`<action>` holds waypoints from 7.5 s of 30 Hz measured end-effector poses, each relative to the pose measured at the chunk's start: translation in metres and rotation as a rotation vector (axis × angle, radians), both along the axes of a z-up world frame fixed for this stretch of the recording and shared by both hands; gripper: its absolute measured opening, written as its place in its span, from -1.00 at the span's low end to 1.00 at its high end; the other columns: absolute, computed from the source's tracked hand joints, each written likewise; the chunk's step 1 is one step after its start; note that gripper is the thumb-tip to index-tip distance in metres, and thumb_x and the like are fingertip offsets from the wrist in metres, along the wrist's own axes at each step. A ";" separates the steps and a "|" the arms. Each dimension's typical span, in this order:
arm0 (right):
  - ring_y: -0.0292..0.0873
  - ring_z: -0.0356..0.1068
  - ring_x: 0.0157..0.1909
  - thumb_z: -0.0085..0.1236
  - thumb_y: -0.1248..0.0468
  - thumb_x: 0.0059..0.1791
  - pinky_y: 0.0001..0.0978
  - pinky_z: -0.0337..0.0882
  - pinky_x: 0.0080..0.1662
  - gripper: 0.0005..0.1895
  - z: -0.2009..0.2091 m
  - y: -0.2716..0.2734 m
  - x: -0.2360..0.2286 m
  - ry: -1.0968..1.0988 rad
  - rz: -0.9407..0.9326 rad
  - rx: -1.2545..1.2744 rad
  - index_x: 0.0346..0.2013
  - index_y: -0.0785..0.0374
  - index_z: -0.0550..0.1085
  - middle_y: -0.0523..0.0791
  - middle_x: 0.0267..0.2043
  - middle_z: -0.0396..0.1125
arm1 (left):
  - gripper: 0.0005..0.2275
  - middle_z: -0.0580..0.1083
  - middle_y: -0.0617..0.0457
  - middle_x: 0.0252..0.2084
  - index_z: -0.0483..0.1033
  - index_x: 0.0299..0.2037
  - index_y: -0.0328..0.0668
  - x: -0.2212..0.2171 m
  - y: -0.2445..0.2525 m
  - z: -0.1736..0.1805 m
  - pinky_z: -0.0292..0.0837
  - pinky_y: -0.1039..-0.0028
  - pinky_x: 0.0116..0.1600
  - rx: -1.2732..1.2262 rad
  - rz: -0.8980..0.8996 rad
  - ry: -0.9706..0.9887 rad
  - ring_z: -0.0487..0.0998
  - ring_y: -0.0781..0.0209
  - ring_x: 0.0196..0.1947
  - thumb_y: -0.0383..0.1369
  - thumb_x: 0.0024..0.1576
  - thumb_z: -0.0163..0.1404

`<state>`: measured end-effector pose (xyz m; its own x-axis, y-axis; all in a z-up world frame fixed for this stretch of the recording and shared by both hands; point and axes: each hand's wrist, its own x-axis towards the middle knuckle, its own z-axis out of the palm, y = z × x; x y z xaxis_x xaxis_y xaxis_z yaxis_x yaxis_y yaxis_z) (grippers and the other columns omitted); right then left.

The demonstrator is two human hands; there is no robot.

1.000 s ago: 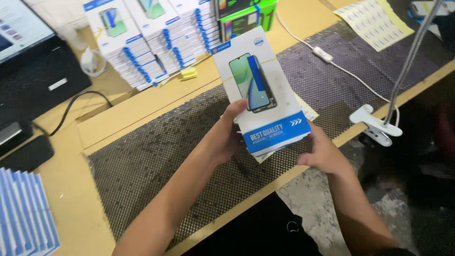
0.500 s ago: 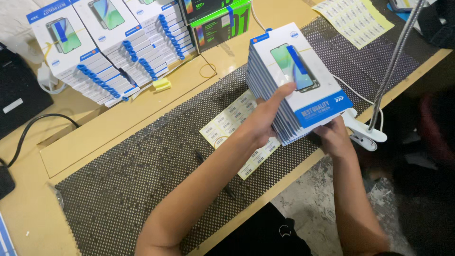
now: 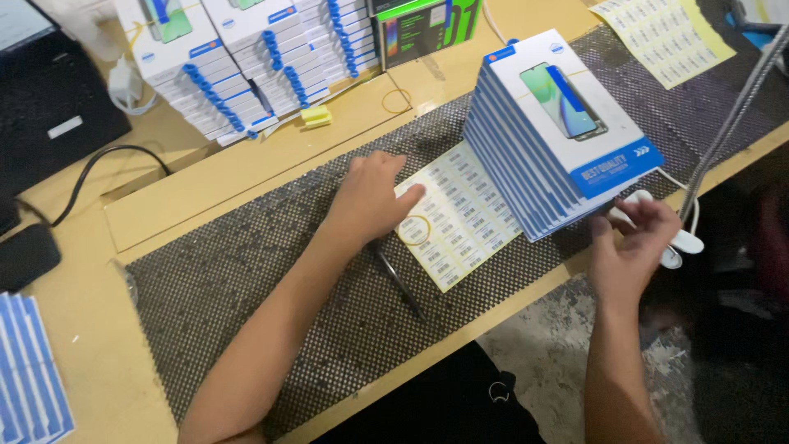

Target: The person places a phone screen into a box, closes it, stacks it with other boxes, secures the stack with a rubber band, and then peels several labels from a sheet.

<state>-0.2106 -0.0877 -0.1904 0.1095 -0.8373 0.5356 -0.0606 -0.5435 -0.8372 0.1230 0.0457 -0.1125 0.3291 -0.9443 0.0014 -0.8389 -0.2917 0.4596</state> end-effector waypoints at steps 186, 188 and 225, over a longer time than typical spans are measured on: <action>0.31 0.47 0.05 0.50 0.41 -0.23 0.18 0.42 0.14 -0.47 -0.049 0.091 -0.038 0.281 0.622 -0.619 0.02 0.41 0.57 0.15 -0.06 0.52 | -0.66 0.58 -0.26 -0.19 0.50 0.05 -0.51 -0.154 0.234 -0.034 0.60 0.28 -0.19 -0.584 0.305 0.725 0.68 0.04 -0.34 -0.39 0.15 0.16; 0.30 0.48 0.04 0.51 0.36 -0.24 0.15 0.43 0.15 -0.45 -0.066 0.097 -0.041 0.192 0.642 -0.594 0.01 0.43 0.55 0.13 -0.12 0.53 | -0.67 0.59 -0.25 -0.20 0.52 0.03 -0.50 -0.154 0.231 -0.037 0.61 0.30 -0.20 -0.597 0.312 0.721 0.68 0.06 -0.34 -0.40 0.14 0.17; 0.02 0.49 0.04 0.31 0.36 0.01 -0.32 0.54 -0.04 -0.85 0.001 0.196 0.074 0.123 0.885 -0.237 -0.12 0.21 0.67 0.08 0.01 0.41 | -0.63 0.51 -0.56 -0.14 0.50 0.06 -0.54 -0.161 0.249 -0.008 0.47 -0.05 -0.04 -0.563 0.074 0.427 0.61 -0.38 -0.17 -0.26 0.34 -0.14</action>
